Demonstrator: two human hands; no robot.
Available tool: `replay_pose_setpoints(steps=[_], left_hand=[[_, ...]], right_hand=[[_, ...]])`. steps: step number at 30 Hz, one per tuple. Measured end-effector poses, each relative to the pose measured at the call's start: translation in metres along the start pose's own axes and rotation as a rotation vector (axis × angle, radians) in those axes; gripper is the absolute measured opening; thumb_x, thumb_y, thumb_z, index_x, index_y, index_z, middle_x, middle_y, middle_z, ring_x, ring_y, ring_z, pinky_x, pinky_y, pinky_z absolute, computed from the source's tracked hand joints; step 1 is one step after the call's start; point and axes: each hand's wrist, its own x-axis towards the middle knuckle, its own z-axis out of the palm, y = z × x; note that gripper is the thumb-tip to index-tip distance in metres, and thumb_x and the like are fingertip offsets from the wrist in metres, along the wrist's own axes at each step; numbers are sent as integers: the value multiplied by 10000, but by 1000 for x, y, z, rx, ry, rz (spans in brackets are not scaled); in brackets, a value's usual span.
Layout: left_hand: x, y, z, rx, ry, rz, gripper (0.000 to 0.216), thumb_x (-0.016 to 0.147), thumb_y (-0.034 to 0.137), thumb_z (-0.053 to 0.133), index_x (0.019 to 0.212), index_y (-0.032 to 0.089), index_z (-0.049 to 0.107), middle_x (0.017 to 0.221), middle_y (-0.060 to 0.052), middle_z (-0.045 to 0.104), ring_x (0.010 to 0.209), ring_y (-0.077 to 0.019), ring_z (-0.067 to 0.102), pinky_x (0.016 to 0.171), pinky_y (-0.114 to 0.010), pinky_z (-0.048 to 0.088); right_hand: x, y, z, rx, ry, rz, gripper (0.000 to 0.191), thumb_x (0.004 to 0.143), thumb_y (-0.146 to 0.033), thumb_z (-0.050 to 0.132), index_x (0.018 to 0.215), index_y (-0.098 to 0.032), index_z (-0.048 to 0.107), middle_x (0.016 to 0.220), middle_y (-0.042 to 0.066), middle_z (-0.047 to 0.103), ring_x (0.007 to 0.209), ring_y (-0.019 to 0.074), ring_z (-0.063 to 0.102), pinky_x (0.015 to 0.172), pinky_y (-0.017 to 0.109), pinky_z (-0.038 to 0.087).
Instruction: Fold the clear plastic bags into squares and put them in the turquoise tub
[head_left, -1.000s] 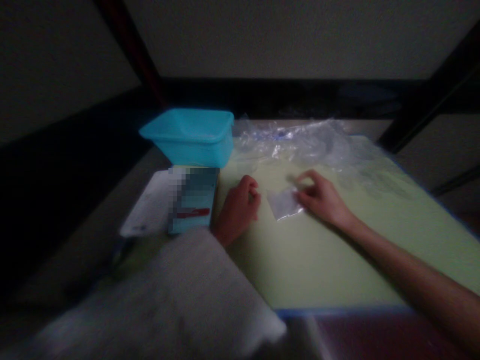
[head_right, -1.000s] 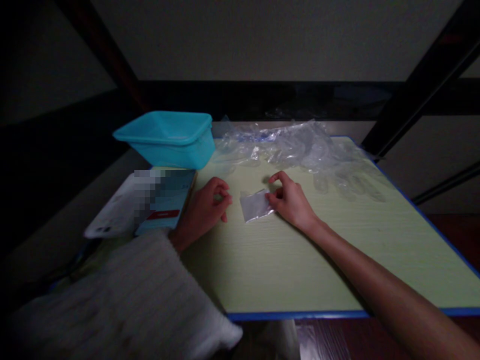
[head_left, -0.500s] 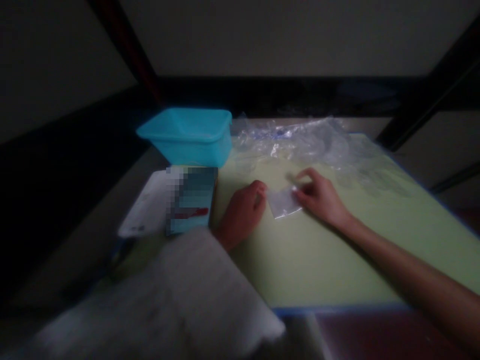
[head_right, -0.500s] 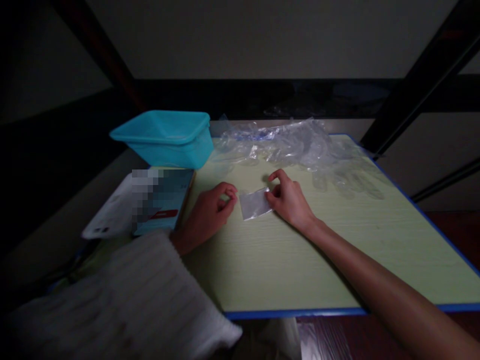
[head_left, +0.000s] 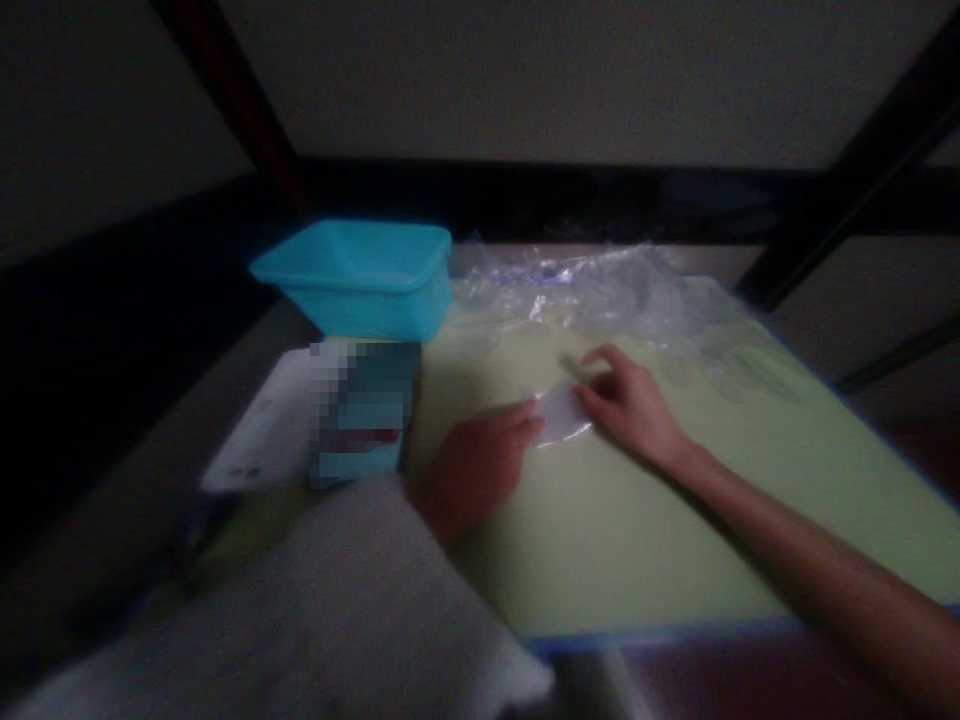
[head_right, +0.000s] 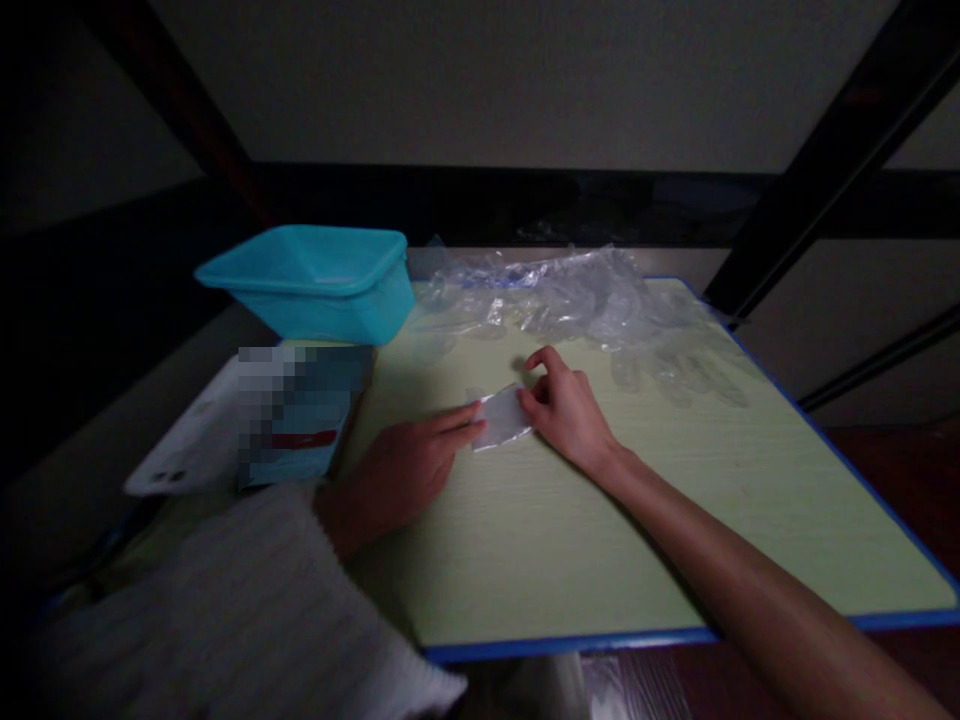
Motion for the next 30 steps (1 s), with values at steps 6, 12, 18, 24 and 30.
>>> replay_pose_setpoints(steps=[6, 12, 18, 24, 30], left_hand=[[1, 1, 1, 35, 33, -2, 363, 856, 72, 408, 1114, 161, 647, 1312, -76, 573, 1086, -215, 625, 973, -359, 486], [3, 10, 0, 92, 111, -79, 318, 877, 248, 491, 1156, 158, 613, 1280, -84, 596, 1080, -225, 620, 952, -332, 495], [6, 19, -2, 195, 22, -172, 400, 894, 287, 489, 1245, 108, 555, 1333, -141, 542, 1059, -270, 629, 889, -370, 523], [6, 23, -4, 266, -36, -209, 439, 902, 308, 484, 1295, 117, 519, 1376, -131, 500, 976, -269, 663, 776, -345, 545], [7, 28, -7, 323, -71, -224, 449, 924, 319, 444, 1307, 93, 504, 1351, -143, 524, 909, -278, 677, 683, -350, 552]], right_hand=[[-11, -11, -7, -294, 66, -283, 196, 857, -187, 424, 988, -144, 563, 829, 87, 671, 722, 187, 635, 669, 311, 508], [-27, -19, 2, -510, -169, -475, 452, 898, -212, 366, 1313, -79, 481, 1364, 174, 505, 1256, 252, 474, 1046, 450, 383], [-32, -12, 10, -641, -265, -486, 550, 924, -291, 340, 1422, -58, 345, 1496, 172, 296, 1389, 249, 265, 1124, 490, 235], [-33, -6, 15, -683, -346, -480, 579, 958, -362, 284, 1442, -44, 297, 1506, 178, 261, 1401, 245, 227, 1136, 468, 203], [-33, -1, 9, -722, -375, -460, 604, 967, -411, 248, 1448, -47, 275, 1512, 174, 250, 1403, 245, 222, 1134, 477, 198]])
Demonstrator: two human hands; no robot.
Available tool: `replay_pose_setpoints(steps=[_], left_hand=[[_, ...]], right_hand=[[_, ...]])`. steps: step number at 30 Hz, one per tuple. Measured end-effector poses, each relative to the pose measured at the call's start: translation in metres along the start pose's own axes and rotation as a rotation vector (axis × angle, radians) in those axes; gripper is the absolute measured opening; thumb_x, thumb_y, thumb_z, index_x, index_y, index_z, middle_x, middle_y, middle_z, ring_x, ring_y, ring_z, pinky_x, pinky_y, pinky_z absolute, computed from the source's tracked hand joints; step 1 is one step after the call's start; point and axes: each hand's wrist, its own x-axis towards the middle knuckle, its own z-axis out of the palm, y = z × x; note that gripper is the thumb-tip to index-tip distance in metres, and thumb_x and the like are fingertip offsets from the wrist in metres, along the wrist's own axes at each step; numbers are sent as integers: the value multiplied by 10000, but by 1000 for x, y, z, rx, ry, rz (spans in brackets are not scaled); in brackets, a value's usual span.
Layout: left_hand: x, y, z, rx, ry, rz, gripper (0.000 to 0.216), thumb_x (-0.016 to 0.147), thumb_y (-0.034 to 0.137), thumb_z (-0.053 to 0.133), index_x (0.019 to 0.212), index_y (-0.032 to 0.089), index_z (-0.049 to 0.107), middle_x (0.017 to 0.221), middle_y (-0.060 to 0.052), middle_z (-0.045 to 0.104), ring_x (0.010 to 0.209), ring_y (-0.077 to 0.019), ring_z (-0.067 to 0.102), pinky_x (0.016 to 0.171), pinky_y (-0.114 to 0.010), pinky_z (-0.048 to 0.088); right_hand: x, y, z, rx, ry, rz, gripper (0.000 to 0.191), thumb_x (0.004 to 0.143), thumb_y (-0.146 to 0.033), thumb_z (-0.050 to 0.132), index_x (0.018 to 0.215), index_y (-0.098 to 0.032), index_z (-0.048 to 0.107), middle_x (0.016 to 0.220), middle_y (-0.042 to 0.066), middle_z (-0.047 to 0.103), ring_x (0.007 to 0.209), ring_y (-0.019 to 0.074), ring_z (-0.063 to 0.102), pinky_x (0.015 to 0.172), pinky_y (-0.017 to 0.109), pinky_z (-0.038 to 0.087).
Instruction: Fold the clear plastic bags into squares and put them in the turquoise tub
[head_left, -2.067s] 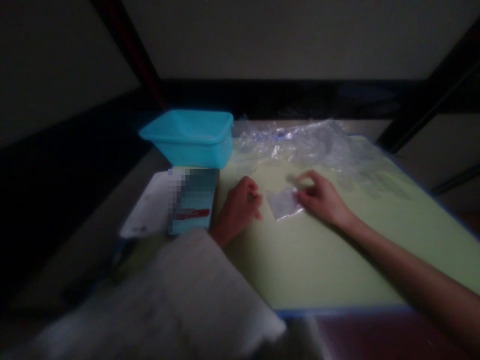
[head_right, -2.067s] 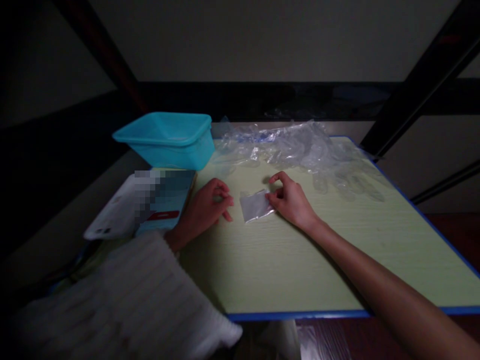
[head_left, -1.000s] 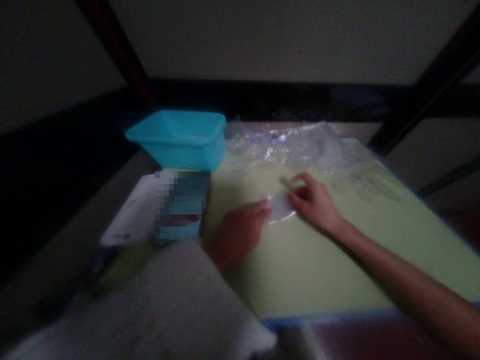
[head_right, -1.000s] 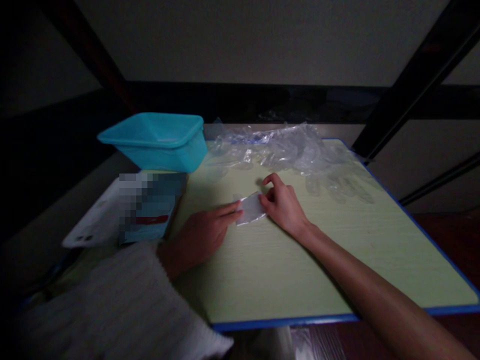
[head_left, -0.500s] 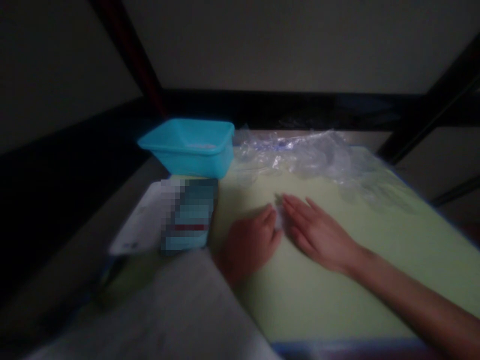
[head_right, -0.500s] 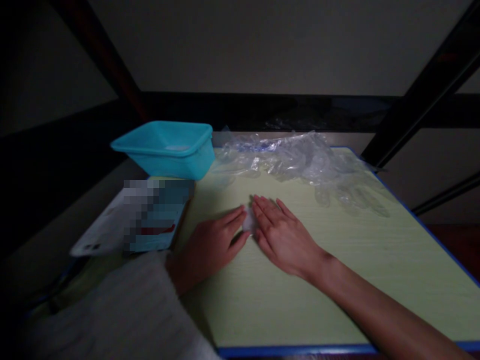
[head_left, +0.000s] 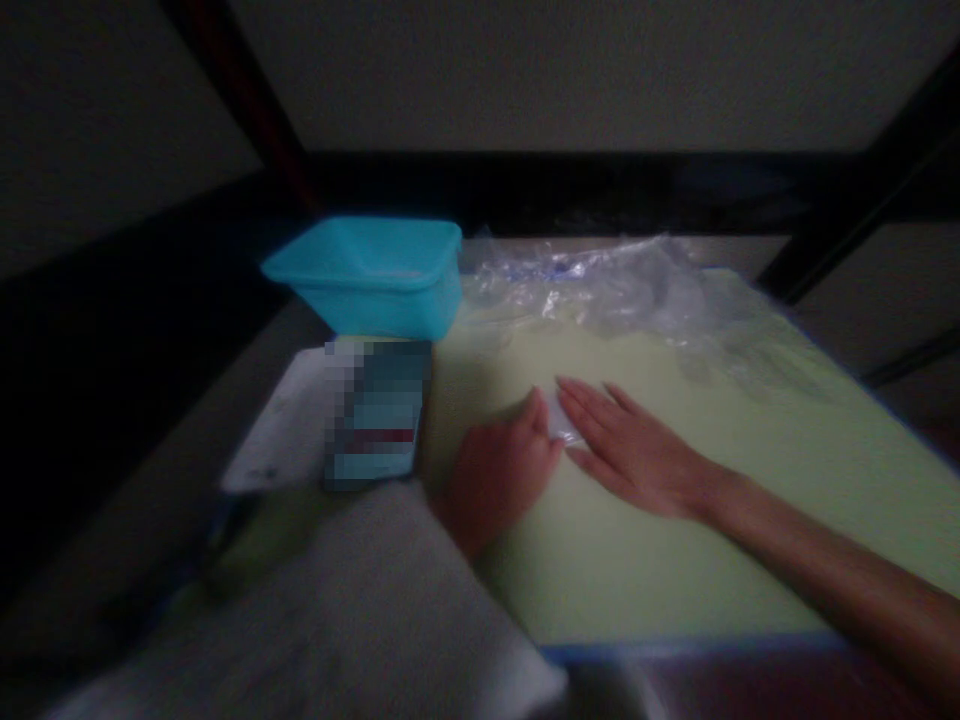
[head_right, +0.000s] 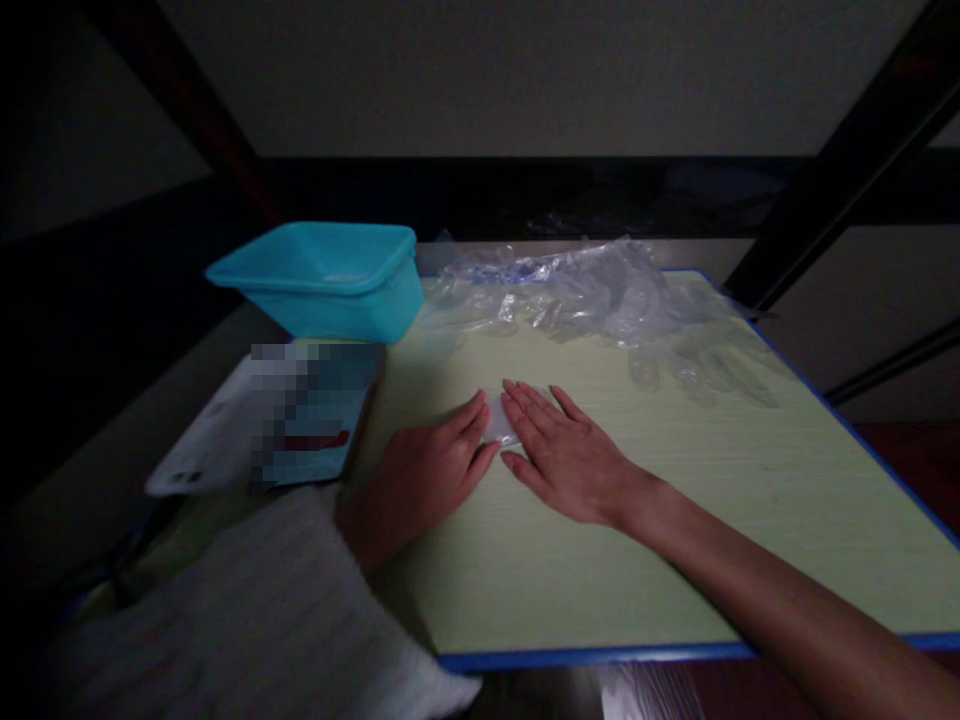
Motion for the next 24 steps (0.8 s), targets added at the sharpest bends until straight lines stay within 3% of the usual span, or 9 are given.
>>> replay_pose_setpoints(steps=[6, 12, 24], left_hand=[[-1, 3, -2, -1, -6, -12, 414, 920, 303, 460, 1285, 118, 526, 1334, -138, 541, 923, -230, 678, 722, -273, 542], [-1, 5, 1, -11, -58, -45, 427, 932, 295, 435, 1313, 111, 495, 1436, -131, 426, 970, -243, 670, 764, -317, 560], [-3, 3, 0, 83, -84, -28, 410, 938, 223, 389, 1317, 98, 483, 1412, -132, 455, 936, -228, 684, 760, -336, 579]], right_hand=[[-4, 6, 5, 30, 65, 5, 604, 964, -438, 269, 1472, -113, 230, 1502, 167, 288, 1392, 247, 254, 1129, 490, 190], [-3, 6, 14, 61, 107, -3, 604, 965, -445, 275, 1464, -105, 252, 1492, 174, 308, 1386, 242, 271, 1114, 504, 208], [1, -2, 21, 109, 158, 25, 605, 963, -447, 293, 1449, -87, 294, 1479, 175, 327, 1374, 249, 298, 1118, 505, 222]])
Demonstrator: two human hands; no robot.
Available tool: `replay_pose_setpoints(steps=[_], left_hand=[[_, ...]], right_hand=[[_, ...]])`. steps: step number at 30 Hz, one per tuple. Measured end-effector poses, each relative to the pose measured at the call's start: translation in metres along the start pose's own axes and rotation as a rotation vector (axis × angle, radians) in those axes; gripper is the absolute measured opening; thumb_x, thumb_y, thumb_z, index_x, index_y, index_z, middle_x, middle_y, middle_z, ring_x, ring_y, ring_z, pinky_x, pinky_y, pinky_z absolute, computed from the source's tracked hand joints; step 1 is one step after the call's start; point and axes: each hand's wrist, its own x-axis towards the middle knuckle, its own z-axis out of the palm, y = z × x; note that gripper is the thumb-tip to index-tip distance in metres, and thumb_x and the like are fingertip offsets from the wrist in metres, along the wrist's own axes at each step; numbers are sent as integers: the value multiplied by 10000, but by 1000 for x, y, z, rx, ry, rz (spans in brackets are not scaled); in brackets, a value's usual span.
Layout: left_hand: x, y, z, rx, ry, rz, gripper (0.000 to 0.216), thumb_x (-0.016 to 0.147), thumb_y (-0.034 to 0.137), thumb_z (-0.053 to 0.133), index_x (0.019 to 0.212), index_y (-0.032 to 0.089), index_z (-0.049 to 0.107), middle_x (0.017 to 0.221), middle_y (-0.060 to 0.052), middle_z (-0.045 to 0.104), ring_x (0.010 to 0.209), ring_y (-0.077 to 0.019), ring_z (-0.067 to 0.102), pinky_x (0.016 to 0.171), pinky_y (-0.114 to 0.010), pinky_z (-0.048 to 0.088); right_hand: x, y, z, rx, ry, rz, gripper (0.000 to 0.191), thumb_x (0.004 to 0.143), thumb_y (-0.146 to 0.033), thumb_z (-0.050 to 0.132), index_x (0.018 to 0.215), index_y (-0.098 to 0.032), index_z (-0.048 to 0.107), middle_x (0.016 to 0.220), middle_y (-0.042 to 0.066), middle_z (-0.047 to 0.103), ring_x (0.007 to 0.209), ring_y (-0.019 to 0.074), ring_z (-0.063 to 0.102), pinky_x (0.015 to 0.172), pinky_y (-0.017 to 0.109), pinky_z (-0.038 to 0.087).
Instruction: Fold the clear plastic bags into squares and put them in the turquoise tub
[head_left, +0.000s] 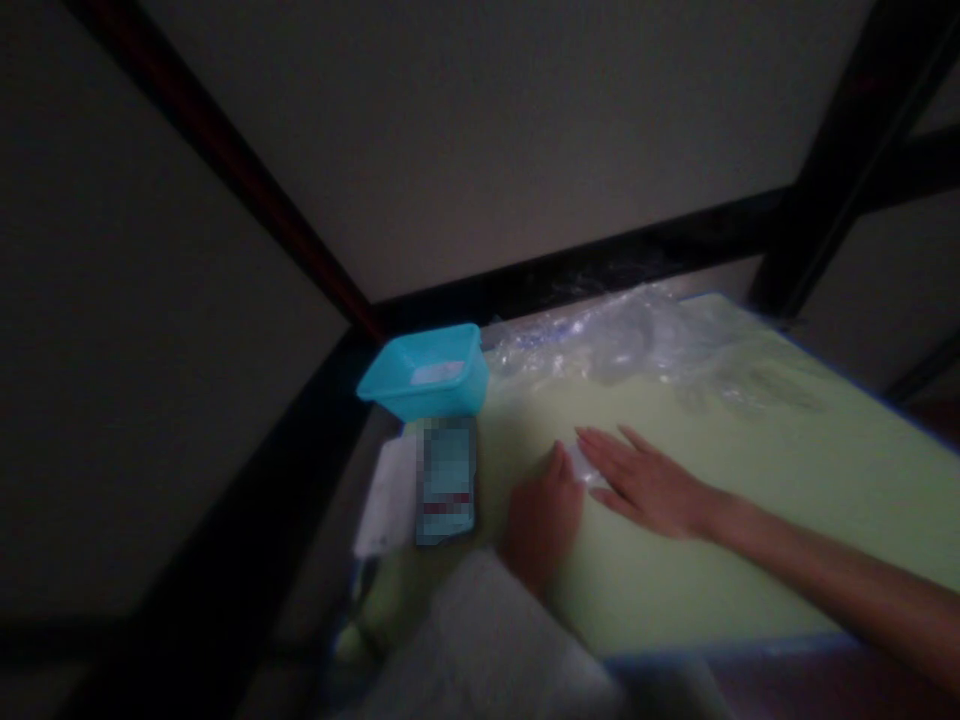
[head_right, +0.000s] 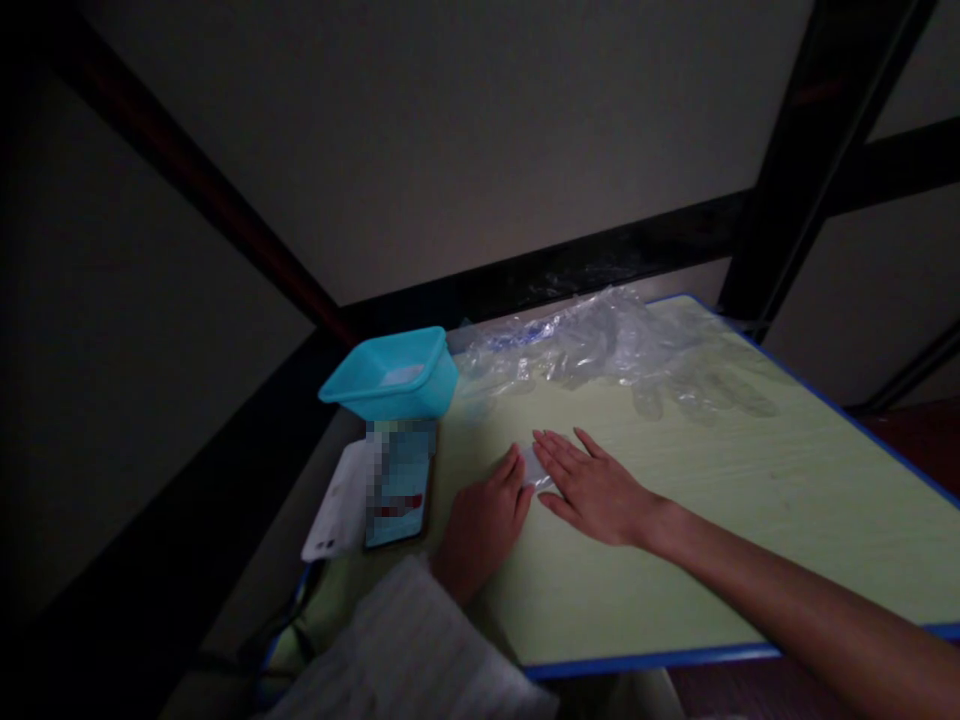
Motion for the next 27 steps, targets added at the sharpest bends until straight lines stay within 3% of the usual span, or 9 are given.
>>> replay_pose_setpoints(steps=[5, 9, 12, 15, 19, 23, 27], left_hand=[[1, -10, 8, -3, 37, 70, 415, 933, 265, 397, 1308, 124, 507, 1423, -121, 440, 900, -248, 692, 726, -375, 589], [3, -14, 20, -92, 158, 73, 433, 897, 256, 449, 1306, 128, 509, 1400, -105, 480, 1075, -274, 625, 841, -407, 565], [4, -13, 29, -149, 274, 155, 474, 859, 191, 460, 1325, 106, 487, 1378, -111, 504, 1236, -283, 508, 994, -432, 481], [4, -14, 36, -175, 325, 222, 568, 815, 126, 454, 1380, 100, 408, 1440, -117, 421, 1308, -279, 428, 1050, -450, 432], [4, -16, 41, -220, 311, 263, 630, 809, 113, 444, 1426, 99, 315, 1501, -115, 302, 1371, -253, 326, 1095, -422, 390], [4, -17, 41, -221, 261, 302, 589, 848, 132, 412, 1427, 92, 304, 1497, -124, 301, 1377, -237, 303, 1117, -419, 354], [2, -17, 34, -197, 199, 315, 552, 919, 268, 395, 1420, 51, 309, 1494, -160, 282, 1383, -265, 273, 1126, -444, 324]], right_hand=[[-2, 1, 0, -3, -10, 0, 612, 966, -454, 298, 1456, -88, 274, 1494, 170, 296, 1390, 240, 260, 1127, 493, 209], [-2, 1, -2, -27, -36, -3, 614, 967, -449, 314, 1462, -89, 261, 1508, 159, 266, 1405, 233, 216, 1140, 473, 188], [-2, 0, -4, -68, -48, -4, 632, 968, -454, 312, 1477, -94, 210, 1525, 142, 218, 1415, 230, 177, 1143, 468, 195], [-2, 0, -3, -98, -23, 4, 663, 962, -481, 316, 1489, -109, 163, 1534, 128, 184, 1419, 232, 157, 1139, 462, 223], [-4, 2, -2, -114, -1, 9, 680, 956, -496, 328, 1493, -123, 141, 1532, 120, 192, 1417, 226, 166, 1136, 435, 247], [-4, 4, -3, -110, -28, 10, 678, 957, -499, 323, 1491, -117, 151, 1524, 130, 220, 1410, 222, 193, 1130, 422, 264], [-6, 5, -3, -100, -22, 7, 674, 953, -500, 338, 1483, -111, 192, 1516, 143, 238, 1407, 227, 204, 1129, 427, 264]])
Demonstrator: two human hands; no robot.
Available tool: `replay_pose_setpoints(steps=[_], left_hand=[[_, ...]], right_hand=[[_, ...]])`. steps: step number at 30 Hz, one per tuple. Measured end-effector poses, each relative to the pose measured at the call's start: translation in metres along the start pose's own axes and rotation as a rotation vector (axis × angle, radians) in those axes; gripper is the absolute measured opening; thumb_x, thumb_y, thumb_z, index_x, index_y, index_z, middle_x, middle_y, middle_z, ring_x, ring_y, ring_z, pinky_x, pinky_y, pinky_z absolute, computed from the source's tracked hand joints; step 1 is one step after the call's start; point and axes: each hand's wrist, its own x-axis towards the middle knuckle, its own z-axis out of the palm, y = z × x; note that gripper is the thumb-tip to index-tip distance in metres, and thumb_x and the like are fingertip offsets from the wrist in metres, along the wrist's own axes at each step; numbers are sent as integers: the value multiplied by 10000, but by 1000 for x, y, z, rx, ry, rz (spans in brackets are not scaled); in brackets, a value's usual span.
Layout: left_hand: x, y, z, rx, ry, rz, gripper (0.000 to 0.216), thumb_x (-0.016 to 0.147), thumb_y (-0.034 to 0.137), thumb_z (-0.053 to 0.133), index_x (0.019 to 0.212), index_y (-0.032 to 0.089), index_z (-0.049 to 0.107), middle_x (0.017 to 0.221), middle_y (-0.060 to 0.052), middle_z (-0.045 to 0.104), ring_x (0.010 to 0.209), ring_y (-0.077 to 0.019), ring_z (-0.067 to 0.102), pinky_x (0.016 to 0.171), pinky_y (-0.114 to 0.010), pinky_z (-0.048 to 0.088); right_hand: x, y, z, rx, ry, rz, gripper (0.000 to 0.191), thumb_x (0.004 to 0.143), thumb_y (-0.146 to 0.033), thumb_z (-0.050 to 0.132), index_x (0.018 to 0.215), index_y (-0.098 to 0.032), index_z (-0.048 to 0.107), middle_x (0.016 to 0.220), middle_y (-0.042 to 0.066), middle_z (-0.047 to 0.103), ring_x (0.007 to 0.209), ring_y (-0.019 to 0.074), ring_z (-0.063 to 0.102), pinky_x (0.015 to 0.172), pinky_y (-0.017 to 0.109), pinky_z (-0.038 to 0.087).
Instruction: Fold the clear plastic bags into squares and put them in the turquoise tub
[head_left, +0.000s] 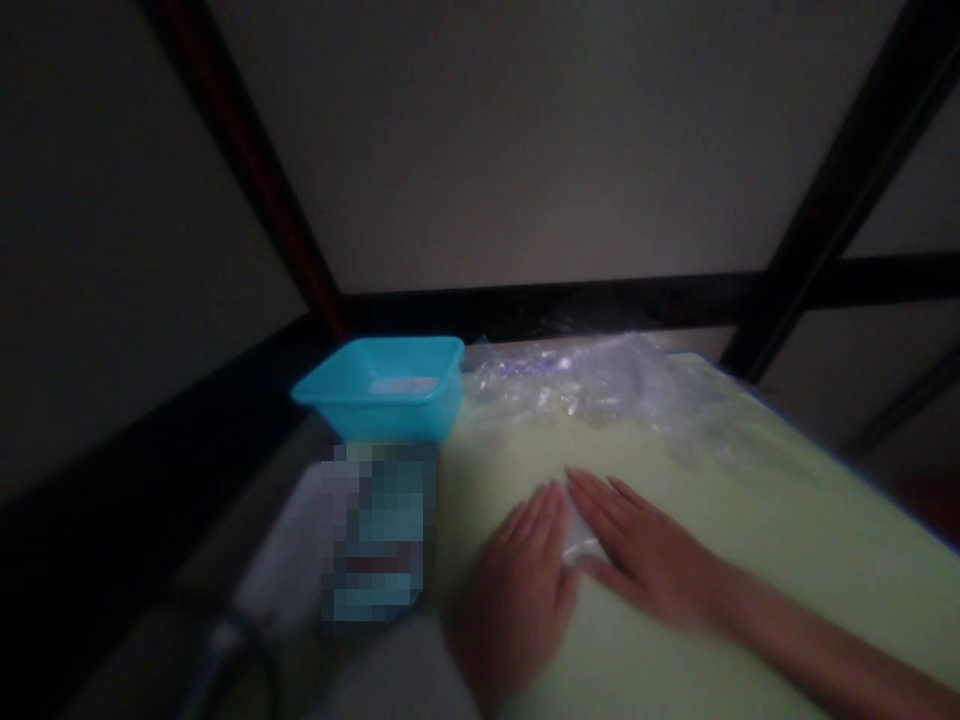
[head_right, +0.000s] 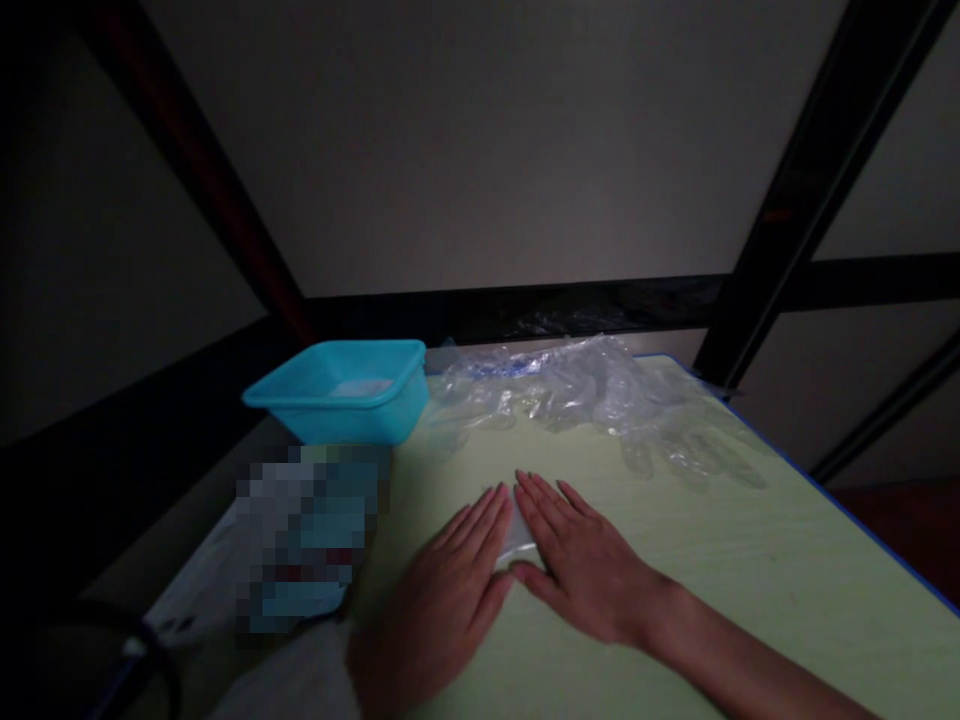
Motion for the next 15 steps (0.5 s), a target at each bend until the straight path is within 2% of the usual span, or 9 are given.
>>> replay_pose_setpoints(steps=[5, 10, 12, 15], left_hand=[[1, 3, -9, -20, -41, -6, 579, 936, 384, 391, 1403, 45, 341, 1497, -172, 268, 1392, -273, 244, 1133, -448, 300], [1, -3, -6, -83, -2, -1, 664, 861, 352, 537, 1406, 38, 325, 1496, -188, 273, 1398, -274, 249, 1133, -448, 294], [1, -6, -4, -123, 52, -23, 670, 843, 310, 547, 1407, 32, 319, 1499, -184, 276, 1401, -258, 253, 1130, -421, 307], [1, -7, -3, -151, 104, -30, 606, 828, 255, 539, 1379, 57, 382, 1489, -158, 325, 1391, -239, 288, 1128, -398, 316]], right_hand=[[-4, 6, -2, 26, -18, 16, 715, 936, -540, 346, 1472, -83, 223, 1500, 175, 264, 1403, 247, 214, 1121, 459, 263], [-4, 28, -18, 146, -67, -52, 775, 899, -562, 426, 1482, -107, 195, 1500, 197, 262, 1381, 276, 277, 1101, 496, 278], [-2, 38, -28, 198, -50, -121, 712, 897, -517, 471, 1458, -122, 280, 1487, 189, 316, 1360, 264, 328, 1085, 463, 319], [1, 44, -41, 180, 10, -238, 424, 914, -396, 505, 1263, -159, 547, 1349, 149, 524, 1262, 242, 463, 1017, 415, 406]])
